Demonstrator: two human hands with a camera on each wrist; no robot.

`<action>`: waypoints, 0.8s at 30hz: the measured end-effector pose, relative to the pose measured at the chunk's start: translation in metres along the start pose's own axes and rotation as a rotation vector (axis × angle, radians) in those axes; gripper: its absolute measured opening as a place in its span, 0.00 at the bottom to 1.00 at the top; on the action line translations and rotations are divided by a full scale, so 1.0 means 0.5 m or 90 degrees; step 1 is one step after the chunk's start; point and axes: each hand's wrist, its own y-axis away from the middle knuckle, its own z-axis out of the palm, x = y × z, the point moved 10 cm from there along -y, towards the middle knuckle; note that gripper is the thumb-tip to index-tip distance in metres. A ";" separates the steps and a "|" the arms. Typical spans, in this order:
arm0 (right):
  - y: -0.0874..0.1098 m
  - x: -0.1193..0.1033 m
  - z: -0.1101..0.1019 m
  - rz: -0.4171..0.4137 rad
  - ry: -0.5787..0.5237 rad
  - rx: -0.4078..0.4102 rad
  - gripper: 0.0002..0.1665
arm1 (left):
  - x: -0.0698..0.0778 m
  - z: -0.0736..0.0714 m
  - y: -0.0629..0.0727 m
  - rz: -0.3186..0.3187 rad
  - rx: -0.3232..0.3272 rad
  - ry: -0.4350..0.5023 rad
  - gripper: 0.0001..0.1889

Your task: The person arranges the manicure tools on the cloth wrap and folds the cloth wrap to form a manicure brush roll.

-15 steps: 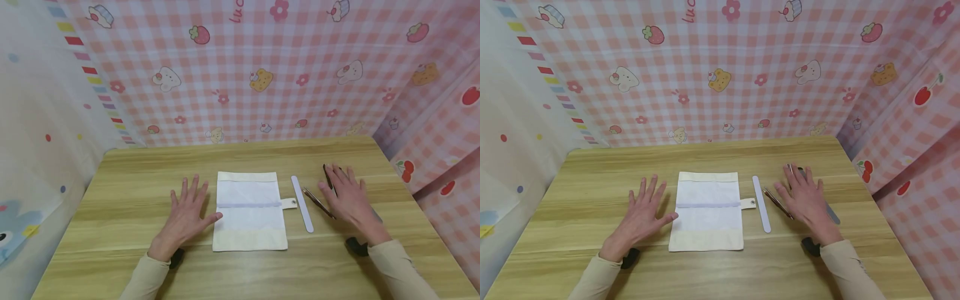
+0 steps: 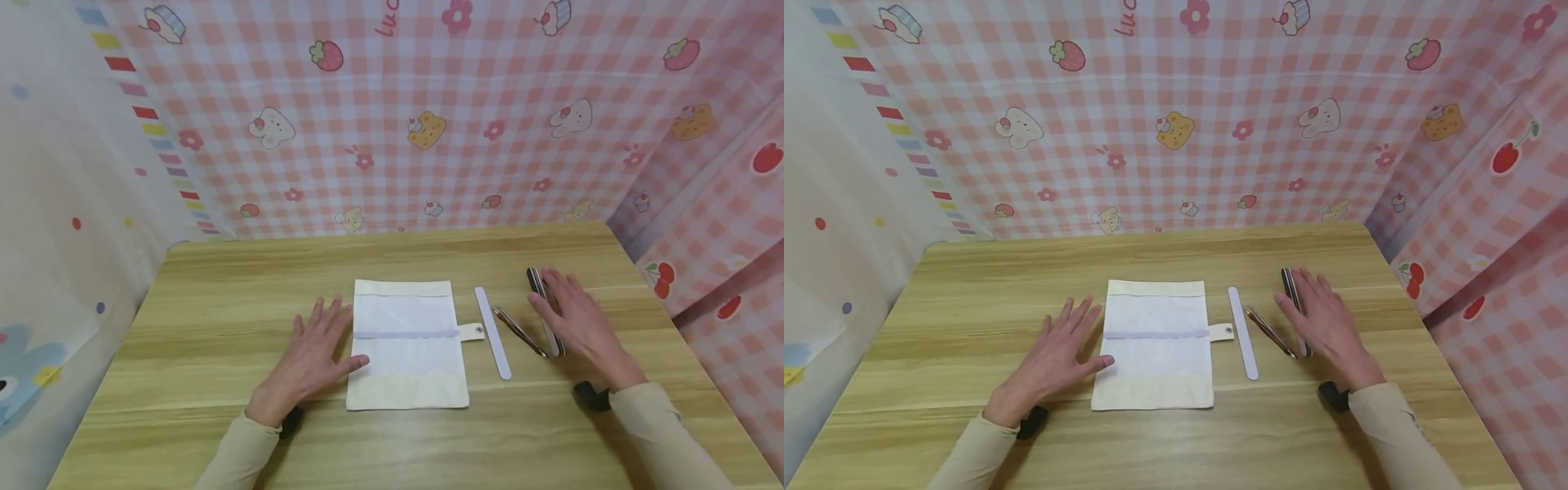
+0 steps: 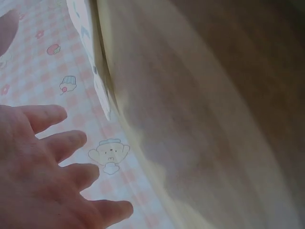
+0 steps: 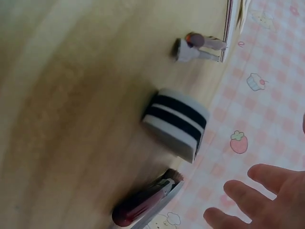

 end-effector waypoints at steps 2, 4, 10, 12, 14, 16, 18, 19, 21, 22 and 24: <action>-0.007 0.003 0.001 0.001 -0.015 -0.007 0.47 | 0.002 0.006 0.000 0.002 -0.016 0.002 0.50; -0.014 0.007 0.001 0.006 -0.027 -0.009 0.48 | 0.003 0.011 0.001 0.005 -0.030 0.006 0.50; -0.032 0.016 0.002 0.029 -0.042 -0.015 0.46 | 0.006 0.023 0.004 0.023 -0.064 0.009 0.49; -0.036 0.016 0.002 0.027 -0.041 -0.013 0.46 | 0.008 0.026 0.004 0.026 -0.077 0.012 0.48; -0.039 0.016 0.003 0.028 -0.044 -0.012 0.46 | 0.009 0.028 0.005 0.027 -0.085 0.016 0.48; -0.041 0.016 0.004 0.030 -0.049 -0.013 0.45 | 0.010 0.030 0.006 0.028 -0.090 0.018 0.47; -0.043 0.017 0.006 0.034 -0.050 -0.013 0.44 | 0.011 0.032 0.007 0.029 -0.096 0.020 0.47; -0.045 0.018 0.007 0.036 -0.050 -0.013 0.43 | 0.011 0.033 0.007 0.029 -0.100 0.021 0.47; -0.049 0.018 0.007 0.035 -0.045 -0.010 0.42 | 0.012 0.036 0.008 0.030 -0.109 0.021 0.46; -0.052 0.019 0.008 0.034 -0.040 -0.008 0.41 | 0.012 0.037 0.008 0.032 -0.113 0.022 0.46; -0.056 0.021 0.007 0.033 -0.031 -0.005 0.39 | 0.012 0.041 0.009 0.032 -0.124 0.023 0.46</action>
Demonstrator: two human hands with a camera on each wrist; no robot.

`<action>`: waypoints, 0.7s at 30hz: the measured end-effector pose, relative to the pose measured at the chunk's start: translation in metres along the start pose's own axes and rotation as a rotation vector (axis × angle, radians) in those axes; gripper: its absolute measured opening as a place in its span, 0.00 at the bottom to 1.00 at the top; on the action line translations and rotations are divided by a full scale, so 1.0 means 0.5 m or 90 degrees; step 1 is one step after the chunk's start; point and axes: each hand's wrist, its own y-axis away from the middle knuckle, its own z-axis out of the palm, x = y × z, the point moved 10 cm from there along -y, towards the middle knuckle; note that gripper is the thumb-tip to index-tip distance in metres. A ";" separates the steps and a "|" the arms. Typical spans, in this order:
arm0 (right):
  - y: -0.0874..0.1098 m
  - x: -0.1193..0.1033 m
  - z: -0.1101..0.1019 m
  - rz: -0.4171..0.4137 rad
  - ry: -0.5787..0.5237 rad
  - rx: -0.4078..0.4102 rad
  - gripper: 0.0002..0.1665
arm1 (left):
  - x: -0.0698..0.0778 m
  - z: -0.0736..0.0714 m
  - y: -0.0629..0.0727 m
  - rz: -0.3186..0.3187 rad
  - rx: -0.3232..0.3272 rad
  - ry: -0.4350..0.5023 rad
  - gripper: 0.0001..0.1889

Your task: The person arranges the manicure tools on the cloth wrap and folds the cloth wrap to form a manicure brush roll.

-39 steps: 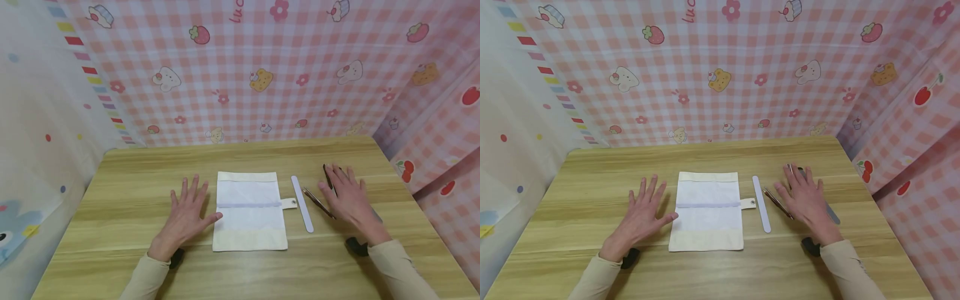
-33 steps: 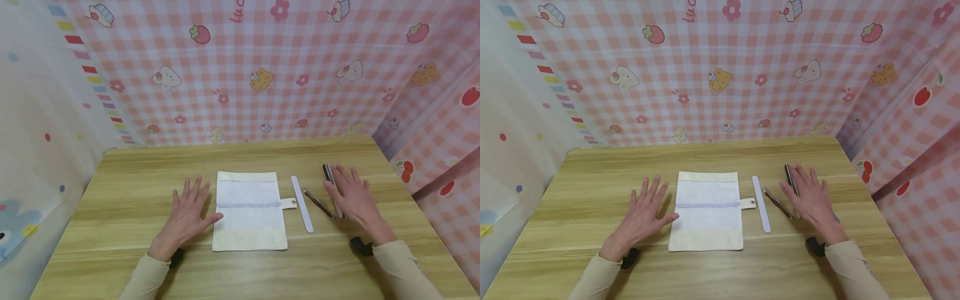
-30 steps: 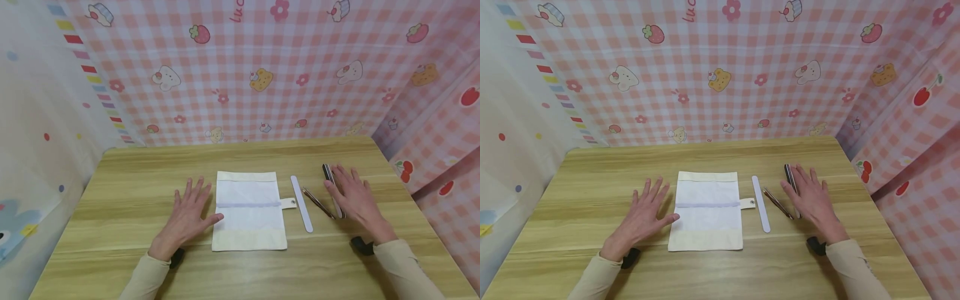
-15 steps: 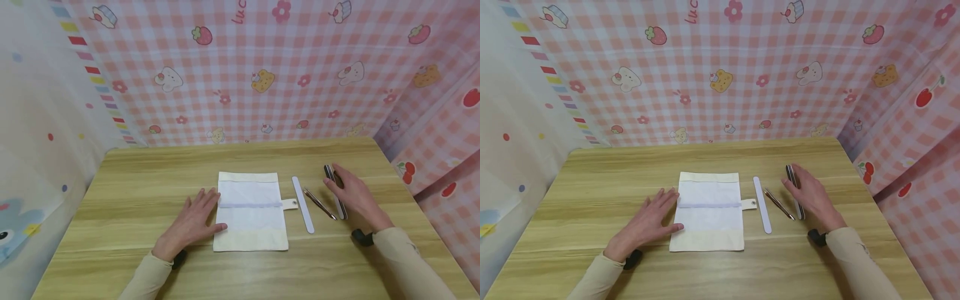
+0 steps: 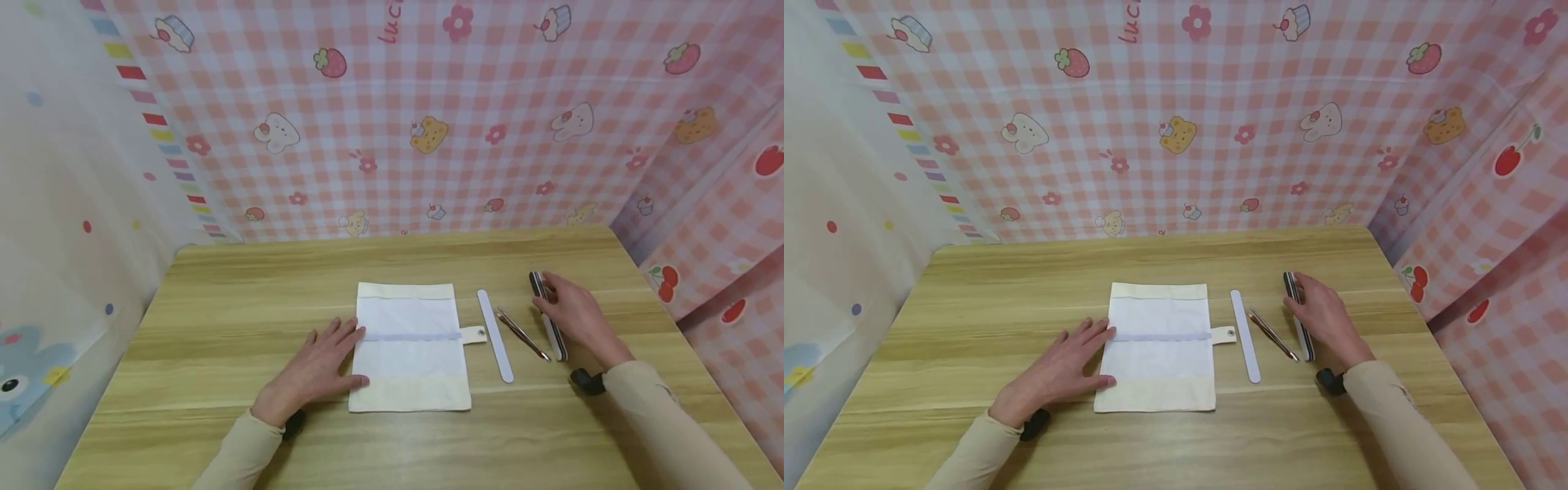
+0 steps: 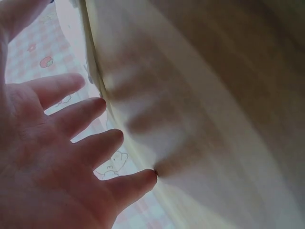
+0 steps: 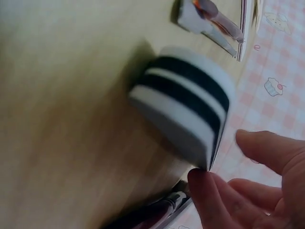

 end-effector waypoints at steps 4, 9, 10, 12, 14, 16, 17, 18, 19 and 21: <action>-0.007 0.000 -0.001 0.002 0.017 0.001 0.39 | -0.002 0.004 0.002 -0.002 -0.012 0.001 0.46; -0.009 0.003 0.005 0.008 0.022 -0.016 0.40 | -0.004 0.008 0.005 -0.009 -0.020 0.003 0.46; -0.009 0.003 0.005 0.006 0.023 -0.019 0.40 | -0.003 0.009 0.006 -0.009 -0.020 0.001 0.46; -0.008 0.004 0.004 0.005 0.020 -0.022 0.39 | -0.004 0.010 0.008 -0.009 -0.021 -0.003 0.46; -0.006 0.005 0.000 0.005 0.011 -0.021 0.38 | -0.003 0.011 0.009 -0.010 -0.022 -0.008 0.46; -0.002 0.004 -0.007 0.008 -0.006 -0.015 0.37 | -0.002 0.012 0.011 -0.012 -0.023 -0.013 0.46; 0.000 0.003 -0.012 0.011 -0.015 -0.011 0.37 | -0.002 0.013 0.012 -0.014 -0.024 -0.015 0.46; 0.003 0.002 -0.017 0.016 -0.023 -0.006 0.37 | -0.001 0.013 0.012 -0.015 -0.025 -0.017 0.47; 0.007 0.001 -0.022 0.021 -0.032 0.000 0.37 | 0.000 0.013 0.013 -0.015 -0.027 -0.020 0.47; 0.013 -0.002 -0.033 0.030 -0.045 0.014 0.37 | 0.004 0.013 0.014 -0.013 -0.024 -0.025 0.47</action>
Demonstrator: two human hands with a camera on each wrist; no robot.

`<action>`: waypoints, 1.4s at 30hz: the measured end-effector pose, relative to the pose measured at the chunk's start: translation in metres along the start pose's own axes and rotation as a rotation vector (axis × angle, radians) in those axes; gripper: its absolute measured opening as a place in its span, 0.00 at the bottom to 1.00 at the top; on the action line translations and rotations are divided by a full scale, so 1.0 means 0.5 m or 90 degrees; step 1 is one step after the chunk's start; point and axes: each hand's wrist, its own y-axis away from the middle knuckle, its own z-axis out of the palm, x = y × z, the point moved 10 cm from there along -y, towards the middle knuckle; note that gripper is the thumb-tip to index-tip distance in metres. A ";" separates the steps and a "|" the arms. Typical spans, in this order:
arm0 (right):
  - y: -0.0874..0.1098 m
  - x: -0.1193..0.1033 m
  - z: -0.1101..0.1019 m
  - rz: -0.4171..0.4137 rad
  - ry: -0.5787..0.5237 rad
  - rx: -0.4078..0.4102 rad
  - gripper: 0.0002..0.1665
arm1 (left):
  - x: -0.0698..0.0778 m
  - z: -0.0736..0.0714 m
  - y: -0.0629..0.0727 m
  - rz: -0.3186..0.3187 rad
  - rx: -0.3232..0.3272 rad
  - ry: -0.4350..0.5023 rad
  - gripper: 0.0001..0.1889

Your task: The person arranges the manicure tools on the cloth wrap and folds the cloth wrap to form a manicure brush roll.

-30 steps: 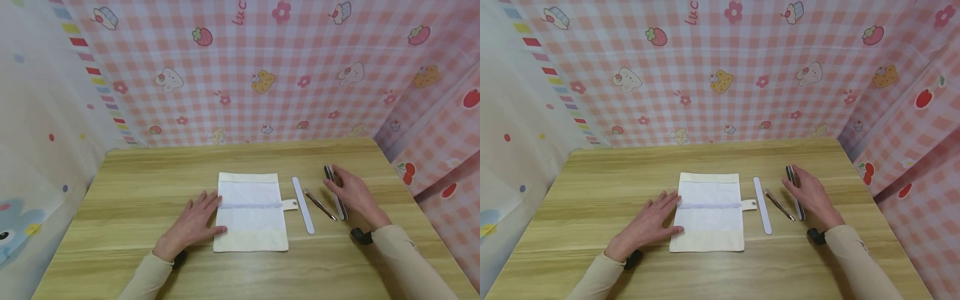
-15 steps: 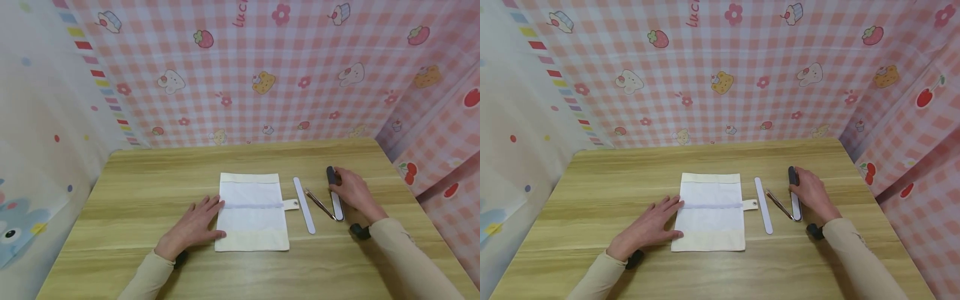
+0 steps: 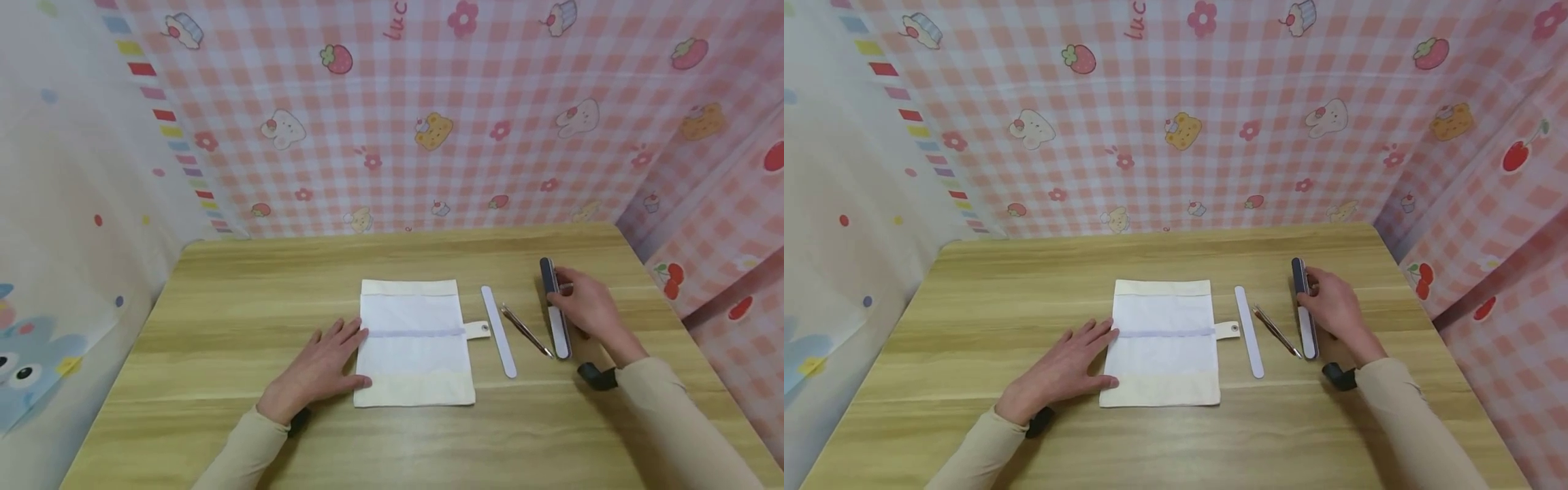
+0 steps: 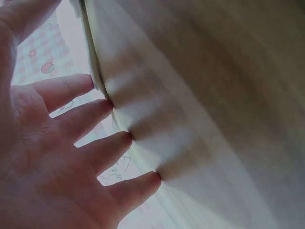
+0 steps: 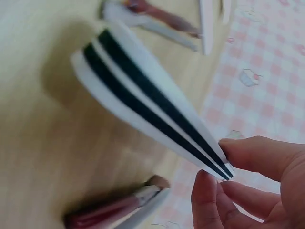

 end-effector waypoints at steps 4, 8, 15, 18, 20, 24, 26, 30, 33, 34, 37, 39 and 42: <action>0.010 -0.012 -0.018 0.013 -0.022 0.026 0.37 | 0.005 -0.001 0.002 -0.002 -0.001 -0.008 0.46; 0.015 -0.032 -0.027 0.016 -0.047 0.047 0.36 | 0.007 -0.002 0.005 -0.006 0.000 -0.013 0.46; 0.023 -0.080 -0.039 -0.020 -0.095 0.084 0.34 | 0.008 -0.005 0.002 -0.003 0.012 -0.029 0.46; 0.023 -0.101 -0.039 -0.039 -0.123 0.094 0.33 | 0.008 -0.011 -0.002 -0.001 0.027 -0.032 0.44; 0.022 -0.112 -0.035 -0.042 -0.144 0.091 0.33 | 0.008 -0.018 -0.005 0.006 0.041 -0.039 0.41; 0.017 -0.132 -0.023 -0.033 -0.172 0.084 0.34 | 0.016 -0.035 -0.010 0.040 0.083 -0.065 0.32; 0.015 -0.143 -0.016 -0.030 -0.180 0.081 0.34 | 0.021 -0.043 -0.013 0.061 0.102 -0.076 0.27; 0.010 -0.167 -0.004 -0.036 -0.192 0.077 0.34 | 0.031 -0.054 -0.021 0.098 0.131 -0.090 0.19; 0.005 -0.182 0.003 -0.042 -0.201 0.073 0.34 | 0.033 -0.059 -0.028 0.119 0.139 -0.087 0.16; 0.003 -0.186 0.006 -0.042 -0.204 0.073 0.34 | 0.034 -0.060 -0.029 0.127 0.142 -0.086 0.15; -0.006 -0.199 0.014 -0.042 -0.210 0.072 0.33 | 0.034 -0.066 -0.036 0.148 0.145 -0.069 0.12; -0.013 -0.210 0.019 -0.043 -0.216 0.072 0.33 | 0.033 -0.068 -0.040 0.158 0.144 -0.060 0.10; -0.023 -0.228 0.026 -0.044 -0.234 0.069 0.33 | 0.030 -0.072 -0.047 0.160 0.140 -0.036 0.08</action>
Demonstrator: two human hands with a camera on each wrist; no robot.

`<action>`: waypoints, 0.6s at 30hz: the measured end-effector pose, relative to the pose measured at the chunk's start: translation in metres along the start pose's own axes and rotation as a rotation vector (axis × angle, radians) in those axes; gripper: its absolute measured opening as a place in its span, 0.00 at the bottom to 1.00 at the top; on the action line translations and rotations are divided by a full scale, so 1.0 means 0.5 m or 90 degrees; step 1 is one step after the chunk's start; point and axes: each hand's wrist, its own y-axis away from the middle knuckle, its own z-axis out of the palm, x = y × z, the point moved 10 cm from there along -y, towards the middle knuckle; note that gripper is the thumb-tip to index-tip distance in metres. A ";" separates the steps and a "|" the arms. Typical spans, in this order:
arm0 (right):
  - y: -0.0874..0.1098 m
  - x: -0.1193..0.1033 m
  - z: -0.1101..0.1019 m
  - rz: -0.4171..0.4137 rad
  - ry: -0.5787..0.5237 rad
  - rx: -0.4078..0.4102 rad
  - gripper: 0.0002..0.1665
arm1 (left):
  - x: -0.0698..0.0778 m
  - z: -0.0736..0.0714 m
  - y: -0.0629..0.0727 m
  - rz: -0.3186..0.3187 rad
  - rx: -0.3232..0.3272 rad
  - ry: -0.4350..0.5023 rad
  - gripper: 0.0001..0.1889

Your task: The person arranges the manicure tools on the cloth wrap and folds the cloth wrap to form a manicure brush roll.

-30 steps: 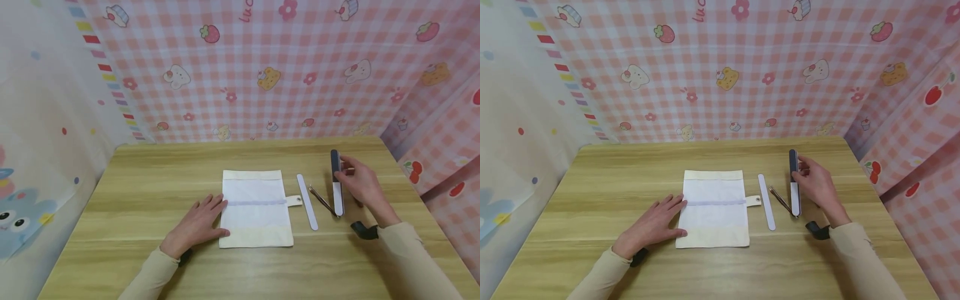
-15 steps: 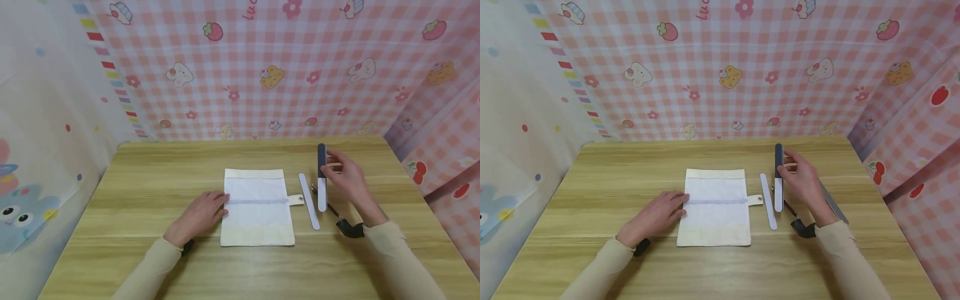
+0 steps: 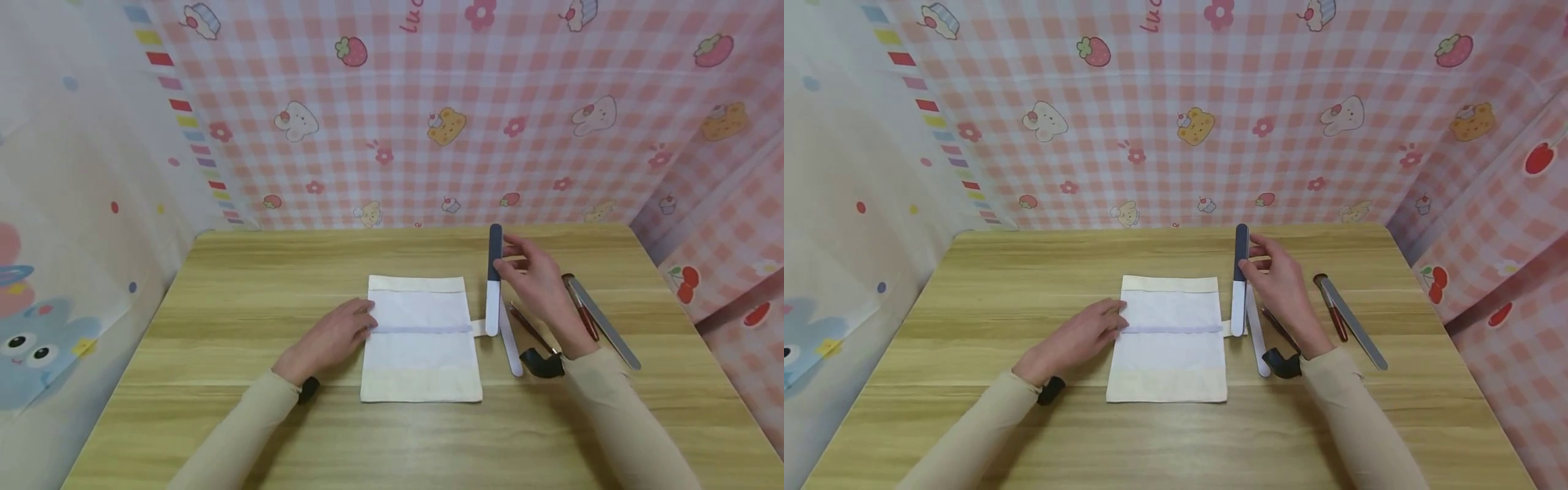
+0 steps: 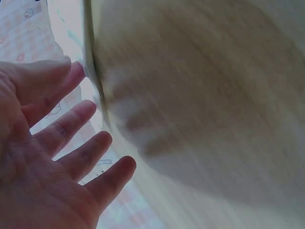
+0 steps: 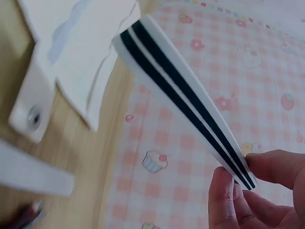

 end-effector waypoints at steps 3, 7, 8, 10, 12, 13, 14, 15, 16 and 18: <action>-0.013 -0.014 0.020 0.002 -0.025 -0.004 0.34 | -0.009 0.001 -0.004 -0.018 -0.008 0.018 0.06; -0.029 -0.034 0.051 0.000 -0.054 -0.009 0.35 | -0.019 0.003 -0.010 -0.043 -0.014 0.030 0.05; -0.033 -0.040 0.059 -0.004 -0.063 -0.012 0.36 | -0.021 0.003 -0.012 -0.047 -0.014 0.030 0.04; -0.041 -0.051 0.076 -0.011 -0.089 -0.021 0.36 | -0.023 0.003 -0.015 -0.052 -0.012 0.032 0.03; -0.049 -0.064 0.094 -0.022 -0.120 -0.032 0.37 | -0.025 0.001 -0.018 -0.057 -0.008 0.033 0.03; -0.053 -0.070 0.104 -0.028 -0.135 -0.039 0.38 | -0.025 0.000 -0.020 -0.058 -0.004 0.031 0.02; -0.056 -0.075 0.114 -0.031 -0.150 -0.045 0.38 | -0.025 -0.002 -0.021 -0.058 -0.001 0.028 0.02; -0.060 -0.080 0.124 -0.034 -0.164 -0.050 0.39 | -0.025 -0.003 -0.022 -0.059 0.001 0.027 0.03; -0.063 -0.086 0.135 -0.036 -0.176 -0.055 0.40 | -0.025 -0.003 -0.023 -0.060 0.002 0.024 0.03; -0.068 -0.095 0.156 -0.039 -0.195 -0.065 0.41 | -0.025 -0.005 -0.024 -0.062 0.006 0.018 0.03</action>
